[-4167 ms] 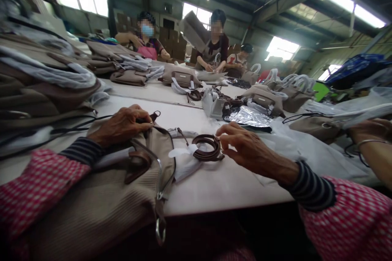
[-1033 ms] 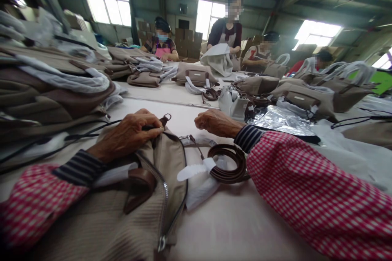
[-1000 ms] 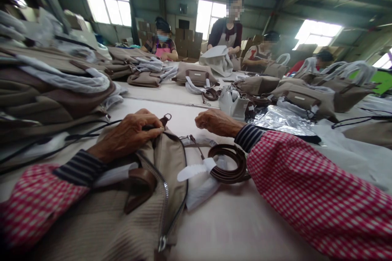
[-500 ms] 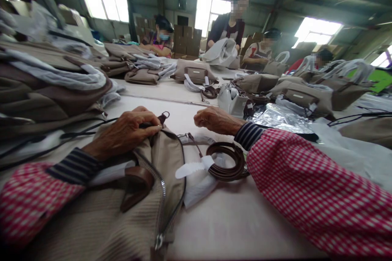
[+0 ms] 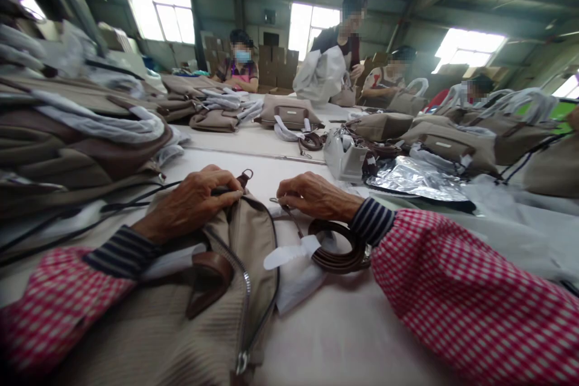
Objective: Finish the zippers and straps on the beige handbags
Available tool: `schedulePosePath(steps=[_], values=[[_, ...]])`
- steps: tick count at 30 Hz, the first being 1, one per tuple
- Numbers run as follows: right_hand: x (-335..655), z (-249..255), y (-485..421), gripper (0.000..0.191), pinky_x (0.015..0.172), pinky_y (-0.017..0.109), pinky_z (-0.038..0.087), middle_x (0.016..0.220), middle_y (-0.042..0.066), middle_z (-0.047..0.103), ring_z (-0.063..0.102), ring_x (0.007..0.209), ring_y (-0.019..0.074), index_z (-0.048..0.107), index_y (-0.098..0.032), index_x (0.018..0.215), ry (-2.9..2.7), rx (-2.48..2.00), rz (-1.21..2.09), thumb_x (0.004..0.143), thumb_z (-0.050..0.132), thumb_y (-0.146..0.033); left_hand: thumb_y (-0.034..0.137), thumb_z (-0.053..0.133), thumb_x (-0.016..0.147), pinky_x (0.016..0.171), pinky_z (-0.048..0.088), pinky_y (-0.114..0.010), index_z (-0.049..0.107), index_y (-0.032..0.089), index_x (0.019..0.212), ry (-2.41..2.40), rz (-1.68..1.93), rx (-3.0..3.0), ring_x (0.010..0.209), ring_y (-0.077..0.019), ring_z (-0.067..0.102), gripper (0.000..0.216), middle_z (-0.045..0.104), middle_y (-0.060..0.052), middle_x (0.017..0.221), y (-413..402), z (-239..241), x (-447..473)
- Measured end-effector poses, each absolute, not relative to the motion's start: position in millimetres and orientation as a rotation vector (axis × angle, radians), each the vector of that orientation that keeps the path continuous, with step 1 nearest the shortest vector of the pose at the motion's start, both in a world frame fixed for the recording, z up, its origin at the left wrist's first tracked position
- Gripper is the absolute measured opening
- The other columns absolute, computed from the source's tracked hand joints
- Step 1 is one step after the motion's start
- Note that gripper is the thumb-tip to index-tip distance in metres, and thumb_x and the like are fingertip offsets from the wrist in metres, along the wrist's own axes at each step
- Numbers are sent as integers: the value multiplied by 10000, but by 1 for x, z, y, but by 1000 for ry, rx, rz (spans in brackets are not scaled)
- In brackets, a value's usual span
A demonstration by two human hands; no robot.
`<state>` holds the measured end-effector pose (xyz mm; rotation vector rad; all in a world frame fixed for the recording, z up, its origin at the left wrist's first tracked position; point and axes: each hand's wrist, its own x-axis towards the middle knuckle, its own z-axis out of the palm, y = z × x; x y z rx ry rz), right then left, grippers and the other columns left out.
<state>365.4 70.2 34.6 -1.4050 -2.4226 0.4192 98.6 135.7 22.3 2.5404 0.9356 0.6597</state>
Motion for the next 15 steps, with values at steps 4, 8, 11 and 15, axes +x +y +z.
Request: schedulePosePath(steps=[4, 8, 11, 15], values=[[352, 29, 59, 180, 741, 273, 404, 902, 80, 748, 631, 783, 173, 743, -166, 1047, -2425, -1456, 279, 990, 622, -286, 333, 557, 926, 925, 423, -397, 737, 212, 899, 964, 653, 2514, 1016, -270, 615, 219, 738, -50, 971, 137, 22, 99], [347, 21, 57, 172, 768, 279, 395, 912, 89, 742, 646, 842, 188, 731, -171, 961, -2477, -1450, 65, 995, 562, -166, 304, 545, 919, 891, 422, -378, 717, 207, 888, 969, 655, 2477, 988, -256, 622, 200, 739, -40, 970, 139, 21, 99], [347, 18, 58, 166, 739, 275, 379, 884, 78, 736, 641, 816, 184, 720, -176, 925, -2480, -1473, -6, 988, 567, -161, 289, 532, 911, 877, 426, -371, 708, 195, 884, 968, 649, 2454, 981, -254, 623, 201, 741, -49, 968, 139, 21, 99], [346, 18, 60, 156, 729, 274, 376, 851, 71, 724, 636, 792, 182, 706, -168, 888, -2456, -1521, -49, 965, 572, -148, 277, 514, 917, 859, 425, -360, 705, 185, 889, 983, 619, 2453, 961, -252, 625, 214, 736, -55, 952, 138, 23, 99]])
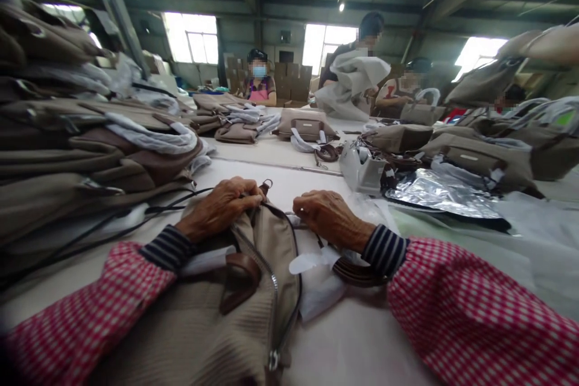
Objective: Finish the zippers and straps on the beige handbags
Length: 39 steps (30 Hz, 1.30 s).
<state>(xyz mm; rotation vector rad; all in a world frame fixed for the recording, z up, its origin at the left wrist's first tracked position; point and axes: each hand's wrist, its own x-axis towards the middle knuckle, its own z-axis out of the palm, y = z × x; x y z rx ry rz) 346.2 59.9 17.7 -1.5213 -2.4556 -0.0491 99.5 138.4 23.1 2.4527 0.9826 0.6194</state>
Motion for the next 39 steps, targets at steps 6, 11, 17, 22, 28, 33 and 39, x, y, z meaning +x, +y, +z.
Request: schedulePosePath(steps=[6, 11, 17, 22, 28, 33, 39], values=[[349, 27, 55, 148, 678, 263, 387, 738, 30, 688, 597, 668, 153, 707, -160, 874, -2265, -1614, 43, 934, 580, -204, 245, 519, 928, 839, 422, -342, 691, 173, 859, 992, 643, 2486, 932, -243, 633, 200, 737, -67, 927, 139, 23, 101], [331, 46, 42, 146, 619, 248, 367, 677, -2, 651, 541, 597, 123, 695, -165, 844, -2164, -1526, 22, 910, 601, -254, 220, 541, 921, 788, 424, -320, 721, 176, 849, 991, 669, 2464, 879, -230, 647, 199, 737, -66, 878, 139, 22, 101], [288, 44, 51, 85, 595, 262, 307, 607, -23, 586, 475, 550, 114, 675, -174, 800, -2207, -1591, -26, 858, 612, -179, 176, 554, 916, 729, 413, -291, 718, 169, 838, 1003, 674, 2483, 782, -199, 630, 182, 712, -45, 799, 136, 26, 101], [278, 35, 61, 87, 627, 270, 337, 658, 6, 651, 547, 600, 139, 689, -173, 808, -2133, -1712, 13, 847, 612, -179, 164, 546, 931, 729, 417, -280, 721, 158, 835, 993, 651, 2512, 779, -194, 637, 200, 713, -47, 787, 134, 28, 101], [280, 32, 63, 111, 639, 271, 374, 660, 5, 674, 600, 618, 150, 699, -181, 797, -2071, -1635, 108, 840, 606, -224, 176, 535, 934, 756, 428, -294, 721, 160, 841, 985, 658, 2530, 809, -206, 646, 208, 728, -54, 819, 137, 24, 101], [277, 31, 62, 150, 648, 280, 382, 682, 12, 677, 602, 637, 157, 701, -179, 800, -2082, -1638, 156, 850, 581, -254, 182, 536, 935, 771, 439, -298, 718, 157, 830, 973, 659, 2531, 815, -206, 645, 211, 730, -51, 822, 138, 23, 100], [275, 30, 63, 156, 641, 280, 384, 674, 14, 678, 598, 628, 155, 700, -175, 783, -2023, -1628, 185, 837, 586, -267, 174, 530, 932, 738, 441, -285, 710, 145, 811, 960, 661, 2526, 770, -186, 627, 219, 712, -43, 792, 136, 24, 100]])
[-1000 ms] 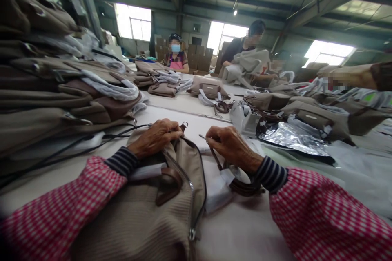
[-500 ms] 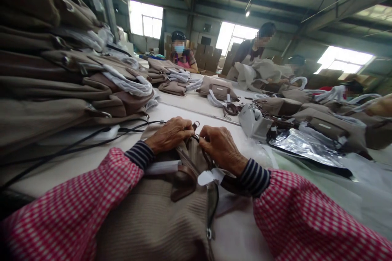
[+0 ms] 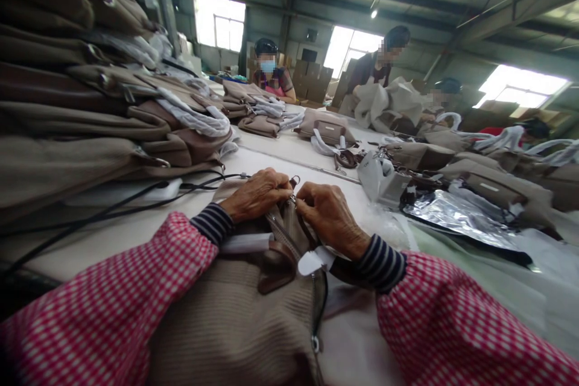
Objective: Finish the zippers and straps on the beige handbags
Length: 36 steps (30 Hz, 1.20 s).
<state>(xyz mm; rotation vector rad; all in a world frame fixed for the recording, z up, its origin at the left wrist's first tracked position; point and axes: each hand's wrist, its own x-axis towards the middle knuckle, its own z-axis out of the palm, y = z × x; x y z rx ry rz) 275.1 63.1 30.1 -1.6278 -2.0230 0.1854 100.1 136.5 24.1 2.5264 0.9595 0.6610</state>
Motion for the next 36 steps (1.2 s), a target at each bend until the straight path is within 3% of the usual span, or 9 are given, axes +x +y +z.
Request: schedulePosePath(steps=[25, 32, 36], values=[[275, 25, 66, 173, 653, 282, 404, 714, 31, 692, 593, 660, 163, 717, -161, 811, -2039, -1591, 237, 856, 583, -260, 228, 535, 977, 846, 473, -305, 697, 163, 817, 977, 664, 2540, 875, -211, 622, 237, 697, -45, 821, 137, 21, 101], [274, 21, 65, 172, 637, 275, 406, 721, 36, 691, 595, 671, 168, 734, -162, 838, -1973, -1606, 287, 842, 594, -262, 202, 508, 959, 935, 467, -324, 732, 167, 859, 875, 667, 2501, 988, -230, 606, 249, 727, -61, 919, 141, 17, 100], [273, 13, 69, 162, 569, 252, 351, 625, -19, 606, 519, 588, 143, 693, -169, 925, -1864, -1592, 366, 816, 636, -275, 213, 513, 940, 1016, 443, -345, 751, 181, 913, 816, 621, 2533, 1061, -238, 591, 242, 733, -61, 1007, 143, 15, 99]])
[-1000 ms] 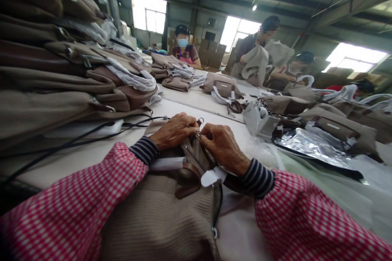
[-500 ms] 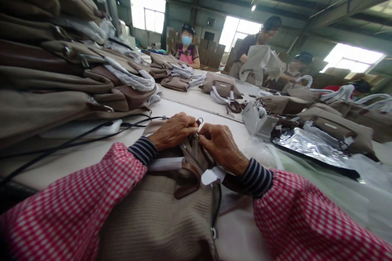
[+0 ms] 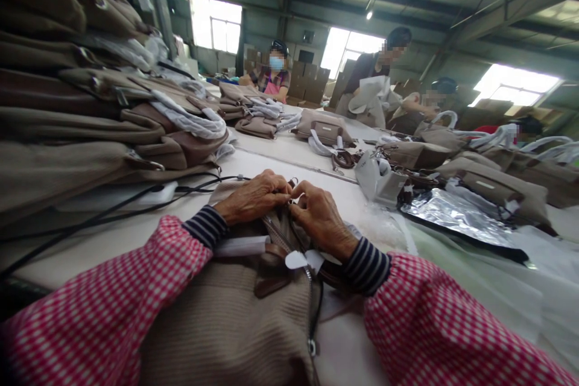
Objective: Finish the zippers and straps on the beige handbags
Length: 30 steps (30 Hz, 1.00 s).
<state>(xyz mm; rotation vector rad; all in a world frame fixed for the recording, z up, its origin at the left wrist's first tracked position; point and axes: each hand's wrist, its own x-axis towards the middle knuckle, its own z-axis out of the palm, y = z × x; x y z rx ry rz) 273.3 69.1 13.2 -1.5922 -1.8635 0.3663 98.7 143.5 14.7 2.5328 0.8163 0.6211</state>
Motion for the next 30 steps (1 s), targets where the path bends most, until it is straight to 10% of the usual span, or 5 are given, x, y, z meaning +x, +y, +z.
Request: schedulePosePath(steps=[30], values=[[284, -1, 68, 102, 666, 225, 413, 691, -40, 598, 550, 689, 127, 666, -188, 760, -1870, -1395, 444, 862, 660, -188, 262, 538, 922, 1003, 451, -388, 671, 218, 877, 720, 654, 2507, 1077, -263, 561, 147, 684, -59, 1048, 142, 12, 90]])
